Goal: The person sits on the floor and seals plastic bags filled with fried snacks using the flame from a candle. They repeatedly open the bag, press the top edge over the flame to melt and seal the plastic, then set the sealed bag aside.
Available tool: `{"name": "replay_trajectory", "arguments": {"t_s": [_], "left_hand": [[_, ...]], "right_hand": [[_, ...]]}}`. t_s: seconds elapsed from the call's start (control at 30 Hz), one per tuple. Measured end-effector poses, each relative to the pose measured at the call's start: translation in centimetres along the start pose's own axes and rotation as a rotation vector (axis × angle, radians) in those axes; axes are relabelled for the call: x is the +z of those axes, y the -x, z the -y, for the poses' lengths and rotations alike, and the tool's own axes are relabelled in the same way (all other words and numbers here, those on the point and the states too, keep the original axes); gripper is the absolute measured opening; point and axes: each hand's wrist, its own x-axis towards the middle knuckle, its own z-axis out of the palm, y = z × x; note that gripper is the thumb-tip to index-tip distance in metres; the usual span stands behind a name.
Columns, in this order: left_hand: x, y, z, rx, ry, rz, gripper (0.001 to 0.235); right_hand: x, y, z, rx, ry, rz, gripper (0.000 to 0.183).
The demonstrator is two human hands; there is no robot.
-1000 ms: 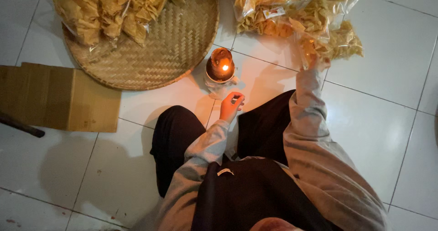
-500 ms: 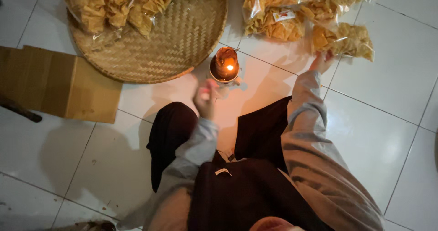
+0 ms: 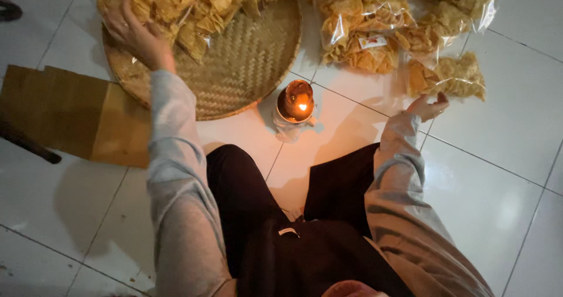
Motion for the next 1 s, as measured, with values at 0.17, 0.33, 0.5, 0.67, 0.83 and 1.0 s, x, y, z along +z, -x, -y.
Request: {"name": "replay_trajectory", "arguments": {"t_s": [0.17, 0.33, 0.5, 0.67, 0.83, 1.0], "left_hand": [[-3.2, -5.5, 1.4, 0.158, -0.424, 0.238, 0.084], [-2.8, -6.4, 1.7, 0.321, -0.503, 0.155, 0.021], [-4.7, -7.6, 3.4, -0.193, 0.494, -0.128, 0.019], [-11.2, -7.0, 3.0, 0.325, 0.382, -0.105, 0.012], [-19.3, -0.8, -2.3, 0.535, 0.725, -0.001, 0.012], [-25.3, 6.7, -11.6, 0.495, 0.926, 0.097, 0.023]], "right_hand": [[1.2, 0.2, -1.2, 0.005, -0.013, -0.024, 0.034], [1.6, 0.5, -4.9, 0.015, -0.002, -0.054, 0.036], [1.3, 0.3, -5.7, -0.004, 0.015, -0.053, 0.038], [1.5, 0.4, -7.5, -0.041, -0.008, -0.021, 0.041], [-0.9, 0.4, -6.9, -0.273, -0.204, -0.045, 0.043], [-3.2, 7.8, 2.0, -0.167, -0.503, 0.428, 0.034]]}}
